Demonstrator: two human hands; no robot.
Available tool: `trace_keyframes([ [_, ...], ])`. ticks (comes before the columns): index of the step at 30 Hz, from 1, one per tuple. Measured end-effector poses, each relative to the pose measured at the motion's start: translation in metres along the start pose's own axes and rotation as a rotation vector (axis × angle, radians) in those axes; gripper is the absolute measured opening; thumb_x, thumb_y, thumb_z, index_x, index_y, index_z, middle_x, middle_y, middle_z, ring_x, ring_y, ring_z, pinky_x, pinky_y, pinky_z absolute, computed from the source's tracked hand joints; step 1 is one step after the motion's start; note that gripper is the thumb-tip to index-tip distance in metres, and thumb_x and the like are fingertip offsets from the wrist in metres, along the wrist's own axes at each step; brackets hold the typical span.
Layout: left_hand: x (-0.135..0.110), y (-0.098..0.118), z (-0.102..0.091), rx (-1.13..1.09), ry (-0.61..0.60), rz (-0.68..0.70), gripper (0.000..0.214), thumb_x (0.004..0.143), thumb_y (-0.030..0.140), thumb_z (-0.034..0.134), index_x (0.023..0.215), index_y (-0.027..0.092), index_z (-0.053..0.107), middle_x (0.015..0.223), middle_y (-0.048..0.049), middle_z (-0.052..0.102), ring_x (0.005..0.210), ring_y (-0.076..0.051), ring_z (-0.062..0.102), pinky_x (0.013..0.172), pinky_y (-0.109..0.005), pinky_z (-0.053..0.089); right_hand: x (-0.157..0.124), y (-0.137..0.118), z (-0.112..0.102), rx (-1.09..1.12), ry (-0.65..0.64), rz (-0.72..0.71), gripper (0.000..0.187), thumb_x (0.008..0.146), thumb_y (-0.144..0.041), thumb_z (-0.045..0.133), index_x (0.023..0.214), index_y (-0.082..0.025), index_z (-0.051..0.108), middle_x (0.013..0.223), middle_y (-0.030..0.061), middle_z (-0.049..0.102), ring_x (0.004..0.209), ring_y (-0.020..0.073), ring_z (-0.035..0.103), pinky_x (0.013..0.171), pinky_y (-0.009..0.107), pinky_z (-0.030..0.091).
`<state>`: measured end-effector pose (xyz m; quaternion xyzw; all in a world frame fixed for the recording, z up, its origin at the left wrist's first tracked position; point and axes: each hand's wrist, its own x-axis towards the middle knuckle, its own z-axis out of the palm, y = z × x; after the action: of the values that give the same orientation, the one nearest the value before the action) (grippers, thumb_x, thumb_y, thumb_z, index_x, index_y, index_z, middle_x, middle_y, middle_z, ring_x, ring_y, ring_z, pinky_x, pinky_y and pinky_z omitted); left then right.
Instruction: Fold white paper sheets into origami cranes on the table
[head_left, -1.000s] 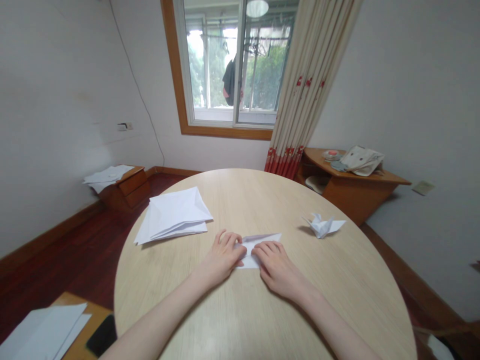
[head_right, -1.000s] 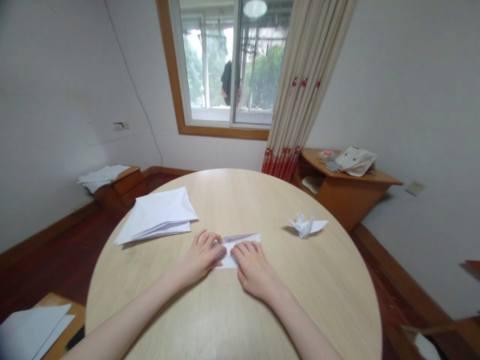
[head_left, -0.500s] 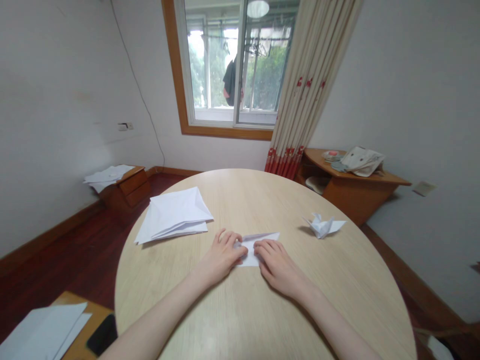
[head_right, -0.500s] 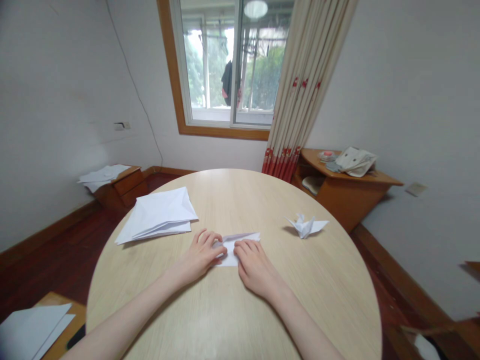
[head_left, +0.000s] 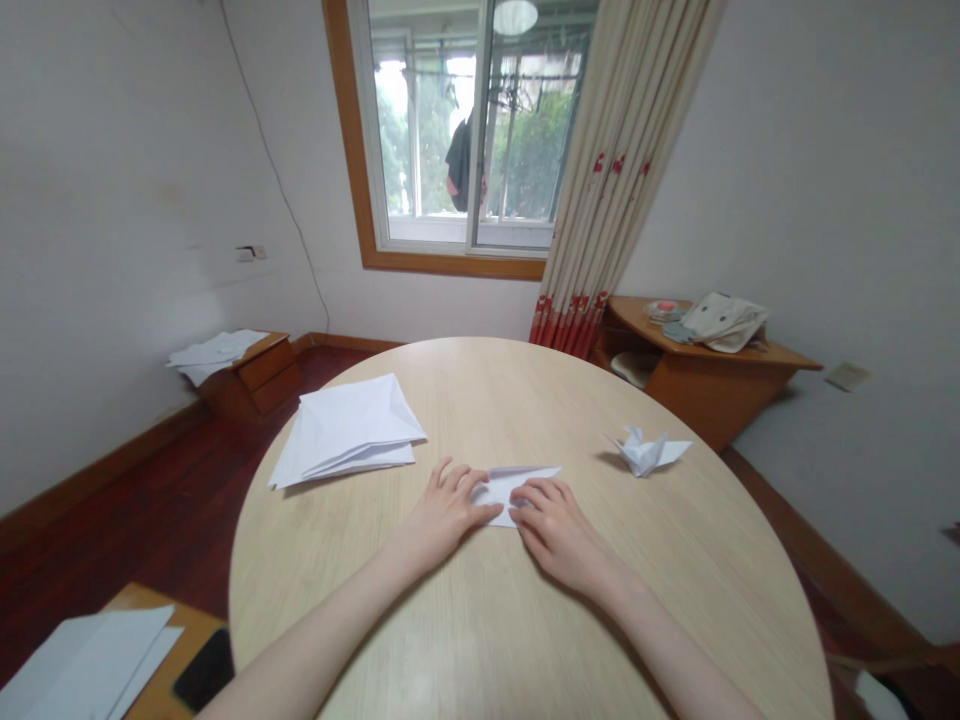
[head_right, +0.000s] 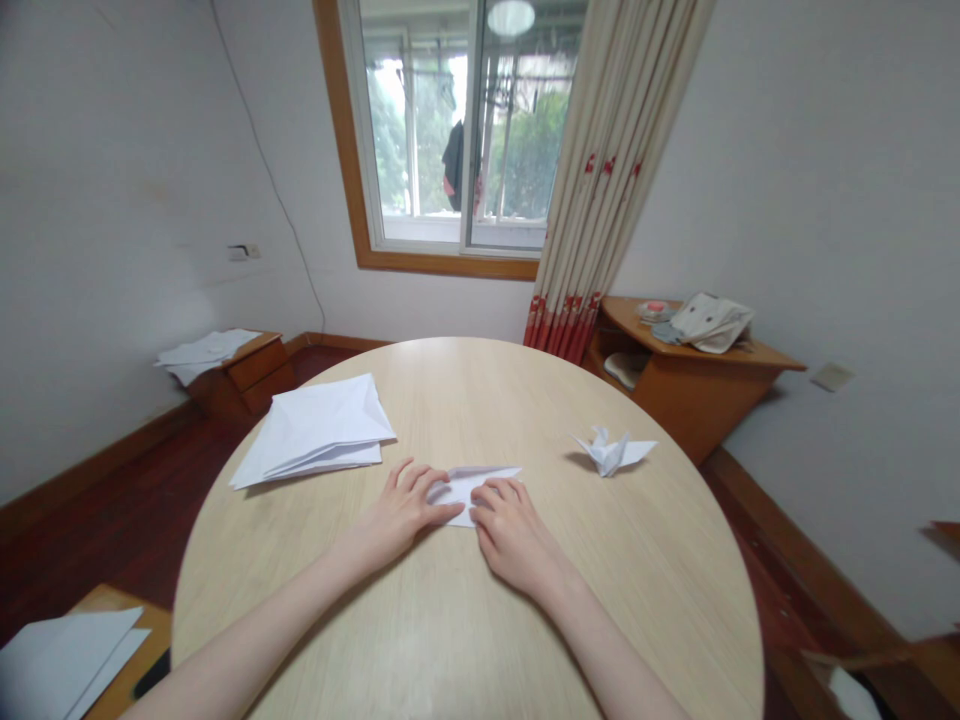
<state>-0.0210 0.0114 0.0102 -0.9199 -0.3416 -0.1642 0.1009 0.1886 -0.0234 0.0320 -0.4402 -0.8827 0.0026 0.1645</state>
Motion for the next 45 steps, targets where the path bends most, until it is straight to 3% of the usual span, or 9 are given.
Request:
trace_keyframes([
  [5, 0.000, 0.003, -0.001, 0.054, 0.003, -0.012, 0.022, 0.093, 0.028, 0.053, 0.112, 0.036, 0.061, 0.125, -0.0047, 0.050, 0.115, -0.025, 0.043, 0.105, -0.054, 0.022, -0.001, -0.001, 0.002, 0.047, -0.027, 0.005, 0.028, 0.089, -0.009, 0.041, 0.101, -0.017, 0.066, 0.102, 0.0092, 0.063, 0.101, 0.0225, 0.053, 0.094, 0.042, 0.040],
  [11, -0.001, 0.016, -0.008, 0.066, -0.054, -0.047, 0.031, 0.087, 0.015, 0.053, 0.117, 0.024, 0.056, 0.128, -0.0095, 0.051, 0.118, -0.027, 0.043, 0.107, -0.054, 0.018, -0.003, -0.002, 0.005, 0.123, -0.050, 0.053, 0.029, 0.089, -0.010, 0.041, 0.103, -0.016, 0.065, 0.107, 0.0108, 0.062, 0.100, 0.0213, 0.057, 0.088, 0.035, 0.047],
  [16, 0.000, 0.024, -0.006, 0.127, -0.032, -0.023, 0.026, 0.092, 0.014, 0.043, 0.116, 0.017, 0.055, 0.129, -0.0101, 0.052, 0.121, -0.025, 0.041, 0.108, -0.049, 0.020, -0.003, -0.003, 0.007, 0.164, -0.044, 0.062, 0.028, 0.088, -0.010, 0.043, 0.104, -0.016, 0.064, 0.112, 0.0114, 0.060, 0.105, 0.0216, 0.056, 0.089, 0.034, 0.048],
  [22, 0.002, 0.024, 0.001, 0.177, -0.003, -0.081, 0.020, 0.093, 0.012, 0.044, 0.105, 0.016, 0.060, 0.126, -0.0094, 0.055, 0.112, -0.024, 0.049, 0.097, -0.043, 0.034, -0.004, -0.006, 0.006, 0.157, -0.064, 0.054, 0.030, 0.087, -0.009, 0.043, 0.108, -0.017, 0.063, 0.115, 0.0108, 0.060, 0.107, 0.0214, 0.056, 0.090, 0.034, 0.048],
  [28, 0.004, 0.027, -0.003, 0.054, -0.116, -0.151, 0.016, 0.092, 0.009, 0.046, 0.099, 0.013, 0.060, 0.102, -0.0088, 0.060, 0.095, -0.023, 0.056, 0.080, -0.035, 0.046, -0.003, -0.010, 0.006, 0.133, -0.097, 0.050, 0.032, 0.087, -0.007, 0.042, 0.109, -0.016, 0.063, 0.116, 0.0112, 0.061, 0.108, 0.0223, 0.056, 0.088, 0.034, 0.049],
  [35, 0.006, 0.042, -0.011, 0.092, -0.271, -0.267, 0.027, 0.087, 0.001, 0.045, 0.108, 0.011, 0.058, 0.099, -0.0112, 0.062, 0.088, -0.023, 0.062, 0.060, -0.028, 0.052, 0.000, -0.006, 0.004, -0.035, -0.136, 0.203, 0.027, 0.089, -0.009, 0.042, 0.100, -0.012, 0.066, 0.110, 0.0137, 0.065, 0.105, 0.0240, 0.059, 0.091, 0.035, 0.046],
  [38, 0.007, 0.051, -0.019, 0.088, -0.377, -0.332, 0.030, 0.084, 0.000, 0.048, 0.109, 0.011, 0.060, 0.100, -0.0117, 0.064, 0.087, -0.023, 0.064, 0.062, -0.028, 0.053, 0.001, -0.008, -0.001, -0.110, -0.205, 0.274, 0.027, 0.090, -0.010, 0.041, 0.098, -0.013, 0.066, 0.109, 0.0135, 0.067, 0.104, 0.0244, 0.061, 0.087, 0.033, 0.046],
  [45, 0.006, 0.061, -0.031, 0.080, -0.449, -0.468, 0.046, 0.084, 0.001, 0.044, 0.130, 0.009, 0.049, 0.120, -0.0181, 0.059, 0.103, -0.026, 0.062, 0.076, -0.031, 0.053, 0.003, -0.013, -0.009, -0.198, -0.268, 0.369, 0.027, 0.090, -0.013, 0.040, 0.096, -0.014, 0.067, 0.112, 0.0130, 0.068, 0.096, 0.0241, 0.066, 0.075, 0.028, 0.046],
])
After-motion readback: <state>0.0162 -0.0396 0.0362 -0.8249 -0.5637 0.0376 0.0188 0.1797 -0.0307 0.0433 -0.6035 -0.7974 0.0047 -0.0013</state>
